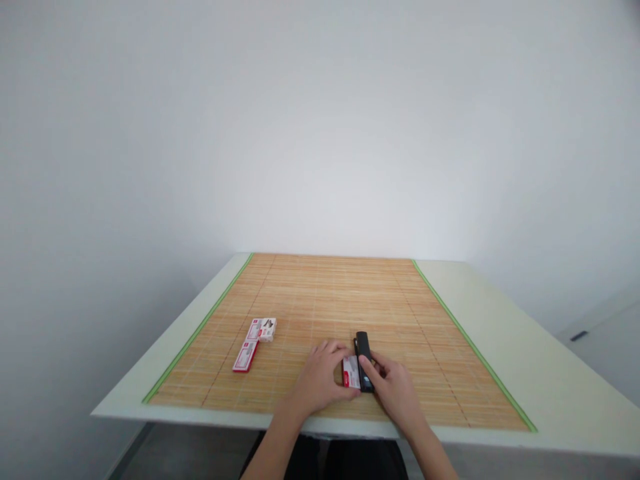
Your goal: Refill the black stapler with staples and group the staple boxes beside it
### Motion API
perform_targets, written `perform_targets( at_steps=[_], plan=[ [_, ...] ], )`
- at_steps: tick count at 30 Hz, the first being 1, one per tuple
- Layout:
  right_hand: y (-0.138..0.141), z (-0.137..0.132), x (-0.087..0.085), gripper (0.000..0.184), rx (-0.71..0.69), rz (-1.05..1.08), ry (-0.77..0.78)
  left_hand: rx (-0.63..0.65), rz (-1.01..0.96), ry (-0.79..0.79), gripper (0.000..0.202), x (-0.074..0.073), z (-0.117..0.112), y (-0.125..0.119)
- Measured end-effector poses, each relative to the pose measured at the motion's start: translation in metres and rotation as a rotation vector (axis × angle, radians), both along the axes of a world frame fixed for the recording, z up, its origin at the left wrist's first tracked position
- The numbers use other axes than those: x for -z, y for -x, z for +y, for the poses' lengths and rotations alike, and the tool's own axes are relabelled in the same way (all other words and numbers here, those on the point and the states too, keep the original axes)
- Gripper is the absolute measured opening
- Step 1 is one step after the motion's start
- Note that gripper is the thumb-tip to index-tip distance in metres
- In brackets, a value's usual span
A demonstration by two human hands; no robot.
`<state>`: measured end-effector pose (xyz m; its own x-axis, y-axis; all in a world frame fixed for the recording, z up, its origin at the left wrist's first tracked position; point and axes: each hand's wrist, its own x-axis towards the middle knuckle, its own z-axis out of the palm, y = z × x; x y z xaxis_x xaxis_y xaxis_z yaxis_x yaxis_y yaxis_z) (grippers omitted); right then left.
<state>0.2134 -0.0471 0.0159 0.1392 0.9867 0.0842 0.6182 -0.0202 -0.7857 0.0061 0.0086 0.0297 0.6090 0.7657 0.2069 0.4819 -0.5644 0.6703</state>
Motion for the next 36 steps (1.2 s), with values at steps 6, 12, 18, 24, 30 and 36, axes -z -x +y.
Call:
perform_targets(
  at_steps=[6, 12, 18, 24, 30, 36],
  plan=[
    [0.004, 0.0, 0.003, 0.059, 0.031, 0.018, -0.016, 0.002, -0.001, -0.005, 0.068, 0.001, 0.001, -0.001],
    [0.003, -0.002, 0.004, 0.065, 0.096, 0.115, -0.018, 0.001, -0.026, 0.076, 0.092, -0.002, -0.008, 0.006],
    [0.002, -0.005, -0.006, 0.071, 0.15, 0.206, -0.067, -0.374, -0.041, -0.002, 0.031, -0.013, 0.034, 0.11],
    [0.003, -0.004, -0.009, 0.076, 0.152, 0.202, -0.077, -0.616, 0.085, 0.071, 0.059, -0.01, 0.081, 0.214],
    [0.001, -0.003, -0.008, 0.078, 0.125, 0.199, -0.062, -0.553, 0.228, 0.144, 0.073, 0.004, 0.095, 0.198],
    [0.001, -0.003, -0.002, 0.073, 0.117, 0.232, -0.074, -0.689, 0.199, 0.056, 0.066, -0.014, 0.102, 0.193]
  ],
)
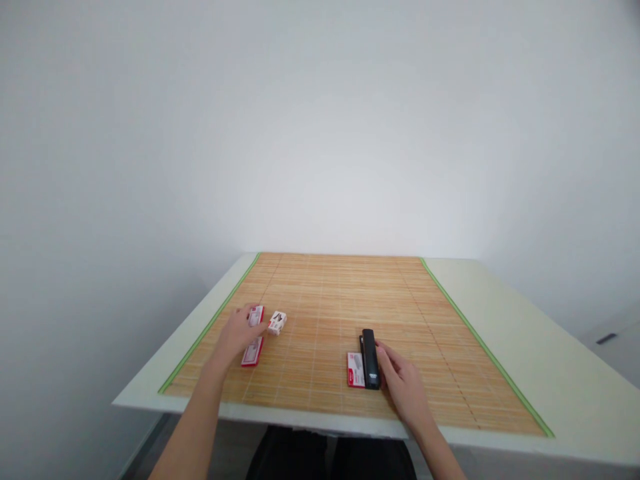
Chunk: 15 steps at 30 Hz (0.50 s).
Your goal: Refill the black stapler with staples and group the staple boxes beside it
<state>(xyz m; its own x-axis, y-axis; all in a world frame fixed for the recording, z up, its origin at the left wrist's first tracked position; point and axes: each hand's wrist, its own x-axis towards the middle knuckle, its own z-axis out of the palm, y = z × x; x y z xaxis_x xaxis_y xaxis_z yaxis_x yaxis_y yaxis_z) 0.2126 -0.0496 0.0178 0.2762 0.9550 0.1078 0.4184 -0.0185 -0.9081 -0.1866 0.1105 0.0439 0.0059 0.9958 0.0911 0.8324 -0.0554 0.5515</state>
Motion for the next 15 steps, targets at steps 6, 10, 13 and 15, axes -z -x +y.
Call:
perform_targets(
  at_steps=[6, 10, 13, 15],
  plan=[
    [-0.003, 0.004, 0.019, 0.067, -0.025, -0.053, 0.043, 0.213, -0.259, -0.091, 0.063, -0.024, -0.061, -0.097],
    [-0.005, 0.004, 0.021, 0.062, -0.037, -0.103, 0.018, 0.411, -0.308, 0.09, 0.063, -0.014, -0.11, -0.177],
    [-0.005, 0.004, 0.018, 0.06, -0.055, -0.092, 0.017, 0.439, -0.31, 0.182, 0.059, -0.007, -0.123, -0.202],
    [-0.004, 0.004, 0.018, 0.06, -0.055, -0.082, 0.021, 0.455, -0.31, 0.224, 0.061, -0.004, -0.122, -0.203]
  ],
)
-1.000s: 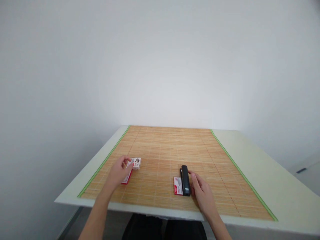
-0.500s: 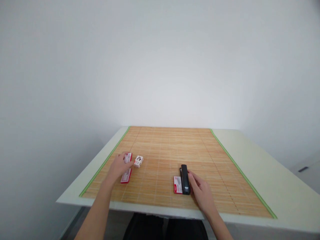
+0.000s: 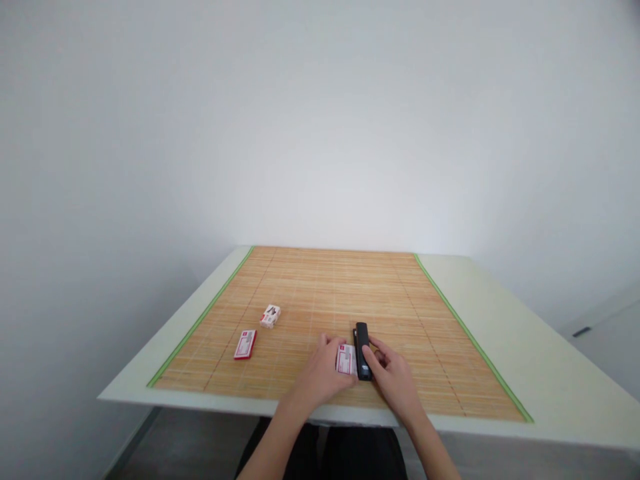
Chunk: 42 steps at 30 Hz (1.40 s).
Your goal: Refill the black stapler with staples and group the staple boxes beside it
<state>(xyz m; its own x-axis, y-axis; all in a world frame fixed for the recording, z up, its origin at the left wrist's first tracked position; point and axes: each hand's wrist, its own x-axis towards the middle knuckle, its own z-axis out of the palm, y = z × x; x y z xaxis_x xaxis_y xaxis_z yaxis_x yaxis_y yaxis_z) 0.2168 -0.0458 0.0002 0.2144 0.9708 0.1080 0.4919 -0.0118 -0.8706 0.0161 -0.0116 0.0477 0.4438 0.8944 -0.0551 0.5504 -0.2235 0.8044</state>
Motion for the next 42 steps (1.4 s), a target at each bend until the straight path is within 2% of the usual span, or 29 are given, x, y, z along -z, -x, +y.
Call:
perform_targets(
  at_steps=[3, 5, 10, 15, 19, 21, 23, 25, 26, 28, 30, 31, 33, 35, 38, 40, 42],
  plan=[
    [0.001, 0.001, -0.001, 0.061, 0.006, 0.003, 0.001, 0.062, 0.001, 0.038, 0.079, 0.002, 0.006, 0.009],
    [0.001, 0.0, -0.002, 0.062, 0.005, 0.005, 0.003, 0.116, -0.005, 0.031, 0.083, 0.002, 0.008, 0.015],
    [0.002, -0.001, -0.006, 0.066, -0.019, 0.024, 0.014, 0.134, 0.0, -0.062, 0.065, 0.001, 0.011, 0.016],
    [0.001, -0.004, -0.009, 0.065, -0.104, 0.07, 0.033, 0.161, 0.013, -0.115, 0.056, -0.002, 0.014, 0.007],
    [0.001, -0.004, -0.007, 0.064, -0.111, 0.072, 0.034, 0.188, -0.024, -0.113, 0.052, -0.001, 0.017, 0.003],
    [0.001, -0.004, -0.007, 0.064, -0.102, 0.071, 0.036, 0.202, -0.051, -0.098, 0.059, 0.002, 0.016, 0.003],
    [0.001, -0.004, -0.007, 0.066, -0.086, 0.094, 0.029, 0.219, -0.068, -0.084, 0.085, 0.003, 0.013, 0.007],
    [0.0, -0.004, -0.008, 0.067, -0.065, 0.126, 0.02, 0.208, -0.065, -0.065, 0.115, 0.002, 0.01, 0.021],
    [0.0, -0.004, -0.008, 0.067, -0.055, 0.135, 0.019, 0.186, -0.049, -0.054, 0.122, 0.0, 0.01, 0.035],
    [0.0, -0.004, -0.009, 0.067, -0.033, 0.131, 0.029, 0.073, 0.009, -0.035, 0.109, -0.003, 0.015, 0.073],
    [0.001, -0.005, -0.01, 0.067, -0.013, 0.117, 0.036, -0.06, 0.128, -0.078, 0.086, -0.005, 0.027, 0.124],
    [0.001, -0.005, -0.011, 0.067, -0.008, 0.116, 0.033, -0.122, 0.194, -0.117, 0.082, -0.004, 0.034, 0.15],
    [0.002, -0.005, -0.011, 0.066, -0.002, 0.12, 0.023, -0.215, 0.291, -0.185, 0.087, -0.001, 0.049, 0.199],
    [0.003, -0.005, -0.012, 0.065, -0.008, 0.127, 0.02, -0.245, 0.339, -0.146, 0.092, 0.004, 0.061, 0.233],
    [0.003, -0.005, -0.011, 0.062, -0.021, 0.128, 0.027, -0.169, 0.316, -0.043, 0.081, 0.005, 0.07, 0.25],
    [0.002, -0.004, -0.01, 0.063, -0.029, 0.125, 0.027, -0.126, 0.295, -0.037, 0.07, 0.0, 0.071, 0.241],
    [0.002, -0.003, -0.007, 0.066, -0.031, 0.1, 0.024, -0.108, 0.266, -0.076, 0.064, -0.009, 0.068, 0.22]
  ],
)
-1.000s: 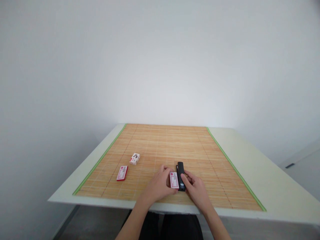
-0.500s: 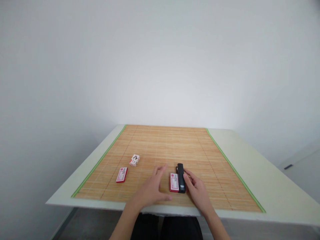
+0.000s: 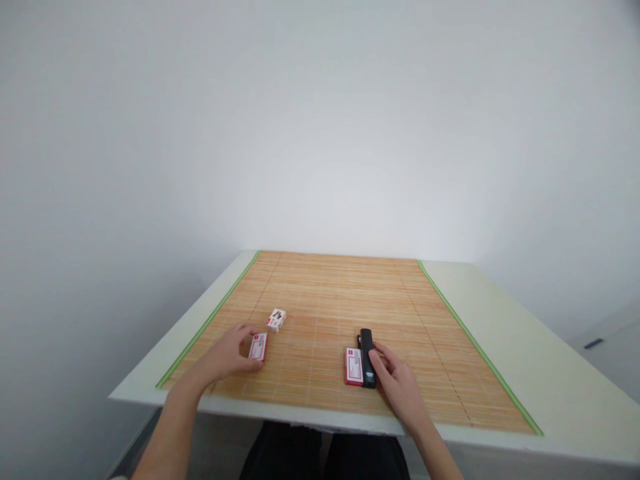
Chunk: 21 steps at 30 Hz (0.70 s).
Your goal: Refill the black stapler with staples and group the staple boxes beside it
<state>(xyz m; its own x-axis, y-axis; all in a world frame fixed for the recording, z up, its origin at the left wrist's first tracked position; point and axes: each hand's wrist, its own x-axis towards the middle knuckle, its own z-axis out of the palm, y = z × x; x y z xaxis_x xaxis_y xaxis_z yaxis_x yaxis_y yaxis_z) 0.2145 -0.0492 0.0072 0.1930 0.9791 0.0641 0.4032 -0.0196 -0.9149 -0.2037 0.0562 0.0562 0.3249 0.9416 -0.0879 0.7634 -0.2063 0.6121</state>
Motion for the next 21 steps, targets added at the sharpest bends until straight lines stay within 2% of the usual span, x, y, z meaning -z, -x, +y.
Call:
perform_targets(
  at_steps=[2, 5, 8, 10, 12, 15, 21],
  plan=[
    [0.0, 0.001, 0.002, 0.069, 0.006, -0.037, -0.006, 0.029, -0.05, -0.047, 0.065, -0.009, -0.008, -0.033],
    [0.0, 0.001, 0.004, 0.069, 0.003, -0.06, -0.011, 0.115, -0.132, -0.113, 0.065, -0.018, -0.026, -0.097],
    [0.0, 0.0, 0.005, 0.07, -0.009, -0.054, -0.01, 0.221, -0.225, -0.218, 0.062, -0.02, -0.045, -0.159],
    [0.0, 0.0, 0.005, 0.071, -0.005, -0.047, -0.005, 0.258, -0.23, -0.235, 0.06, -0.016, -0.053, -0.185],
    [0.0, 0.0, 0.005, 0.072, 0.001, -0.034, 0.0, 0.27, -0.22, -0.223, 0.059, -0.011, -0.055, -0.196],
    [0.001, 0.0, 0.006, 0.075, 0.002, -0.016, -0.002, 0.283, -0.227, -0.198, 0.058, -0.006, -0.054, -0.196],
    [0.0, 0.001, 0.005, 0.072, -0.005, -0.056, 0.002, 0.351, -0.27, -0.174, 0.052, -0.008, -0.052, -0.205]
  ],
)
